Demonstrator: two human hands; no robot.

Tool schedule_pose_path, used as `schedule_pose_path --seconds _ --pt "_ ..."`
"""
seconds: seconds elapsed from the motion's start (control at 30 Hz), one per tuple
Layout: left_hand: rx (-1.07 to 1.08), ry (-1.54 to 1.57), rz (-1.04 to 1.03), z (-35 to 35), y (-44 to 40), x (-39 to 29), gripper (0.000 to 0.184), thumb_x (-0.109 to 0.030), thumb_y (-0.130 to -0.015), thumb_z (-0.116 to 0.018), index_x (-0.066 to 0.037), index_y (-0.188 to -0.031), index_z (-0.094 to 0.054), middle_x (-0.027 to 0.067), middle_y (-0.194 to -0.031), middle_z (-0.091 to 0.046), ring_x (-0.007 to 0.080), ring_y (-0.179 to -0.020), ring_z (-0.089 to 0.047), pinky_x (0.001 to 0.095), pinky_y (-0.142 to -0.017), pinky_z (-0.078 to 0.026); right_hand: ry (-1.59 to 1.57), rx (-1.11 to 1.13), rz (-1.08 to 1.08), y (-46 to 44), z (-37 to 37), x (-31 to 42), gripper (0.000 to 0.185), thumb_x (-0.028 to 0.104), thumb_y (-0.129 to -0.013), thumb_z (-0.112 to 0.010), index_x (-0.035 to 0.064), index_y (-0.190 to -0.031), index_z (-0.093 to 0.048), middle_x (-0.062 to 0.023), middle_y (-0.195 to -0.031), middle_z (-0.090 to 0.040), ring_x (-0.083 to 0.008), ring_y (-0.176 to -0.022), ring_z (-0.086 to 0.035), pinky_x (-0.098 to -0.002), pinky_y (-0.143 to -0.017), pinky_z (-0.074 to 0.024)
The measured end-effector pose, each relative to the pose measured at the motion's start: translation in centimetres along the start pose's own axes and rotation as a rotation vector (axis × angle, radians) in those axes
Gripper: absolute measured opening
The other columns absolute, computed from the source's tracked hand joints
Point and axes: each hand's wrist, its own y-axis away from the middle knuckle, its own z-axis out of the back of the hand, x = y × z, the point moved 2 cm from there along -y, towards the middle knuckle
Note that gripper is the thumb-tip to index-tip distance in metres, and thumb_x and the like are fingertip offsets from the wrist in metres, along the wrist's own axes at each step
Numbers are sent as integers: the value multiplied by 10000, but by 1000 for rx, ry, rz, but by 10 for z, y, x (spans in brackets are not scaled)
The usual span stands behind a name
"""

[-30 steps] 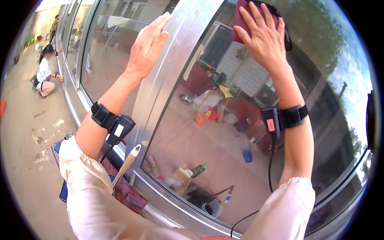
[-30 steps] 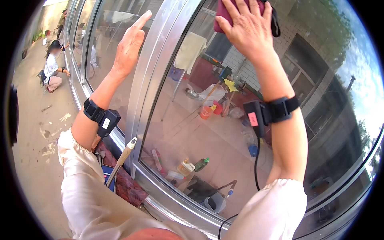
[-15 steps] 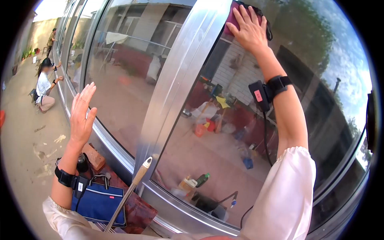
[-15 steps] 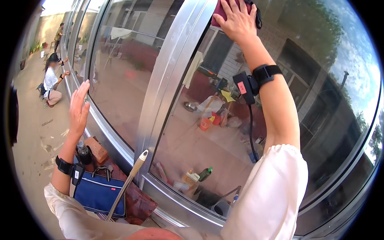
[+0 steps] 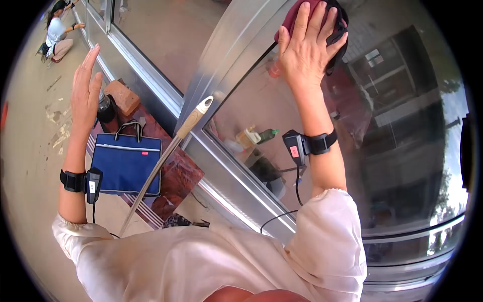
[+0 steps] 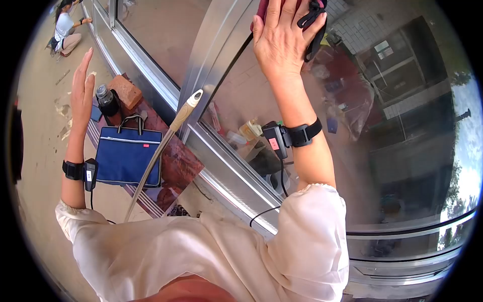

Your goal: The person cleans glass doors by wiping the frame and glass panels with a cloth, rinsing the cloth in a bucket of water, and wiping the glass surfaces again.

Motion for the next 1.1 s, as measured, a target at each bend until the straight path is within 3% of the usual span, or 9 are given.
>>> schedule_pose_path --seconds 0.03,0.1,0.23,0.43,0.57,0.63,0.77,0.9,1.1 --pt "-4 9 -20 -5 7 1 443 -268 -952 -410 -80 -1353 -437 99 -1370 -466 273 -1277 -406 374 -1070 -280 34 -3 28 26 -22 11 633 415 -891 -496 102 -1414 -327 -158 -1501 -225 -348 -1397 -149 -653 -1027 -129" --pt "52 20 7 -19 20 2 441 -259 -948 -420 -90 -1355 -438 98 -1365 -470 275 -1269 -413 371 -1065 -287 -8 105 25 76 -42 35 586 371 -872 -534 95 -1368 -391 -172 -1457 -305 -337 -1382 -214 -614 -1047 -133" --pt "124 42 76 -35 49 9 442 -258 -938 -438 -115 -1356 -442 100 -1357 -477 279 -1249 -429 359 -1054 -299 -153 423 131 189 -83 80 636 300 -862 -567 83 -1408 -325 -175 -1493 -220 -337 -1397 -182 -637 -1037 -142" --pt "238 22 173 -27 101 25 455 -303 -956 -422 -103 -1365 -431 110 -1360 -471 282 -1252 -420 363 -1054 -296 -387 762 287 304 -111 127 659 25 -823 -452 31 -1443 -229 -127 -1508 -212 -287 -1395 -208 -486 -1111 -178" --pt "277 2 320 -2 135 31 465 -305 -956 -416 -87 -1367 -425 130 -1367 -459 290 -1257 -412 372 -1055 -288 -285 832 405 336 -117 144 680 84 -824 -475 30 -1448 -210 -109 -1508 -230 -260 -1362 -277 -445 -1126 -171" --pt "300 -10 360 11 149 28 467 -304 -957 -413 -82 -1368 -422 136 -1369 -455 292 -1257 -411 374 -1056 -284 -461 839 355 351 -120 149 686 23 -795 -464 6 -1437 -221 -145 -1507 -210 -305 -1395 -199 -470 -1126 -143" --pt "356 -72 413 19 164 20 476 -301 -961 -400 -71 -1378 -403 128 -1386 -438 287 -1279 -392 375 -1065 -272 -350 927 421 362 -122 158 646 62 -807 -464 6 -1417 -261 -143 -1506 -216 -299 -1313 -334 -442 -1141 -139" --pt "420 -89 370 12 165 16 480 -303 -971 -381 -65 -1388 -384 118 -1405 -420 276 -1297 -378 374 -1070 -268 -447 975 483 357 -116 153 509 102 -821 -467 55 -1327 -432 -120 -1370 -437 -281 -1235 -414 -392 -1132 -216" --pt "510 104 413 -8 160 -2 465 -263 -991 -351 -43 -1400 -350 125 -1410 -412 247 -1336 -335 356 -1088 -245 -164 751 689 367 -54 55 551 180 -852 -458 139 -1388 -340 -23 -1315 -465 -231 -1316 -307 -389 -1152 -182"
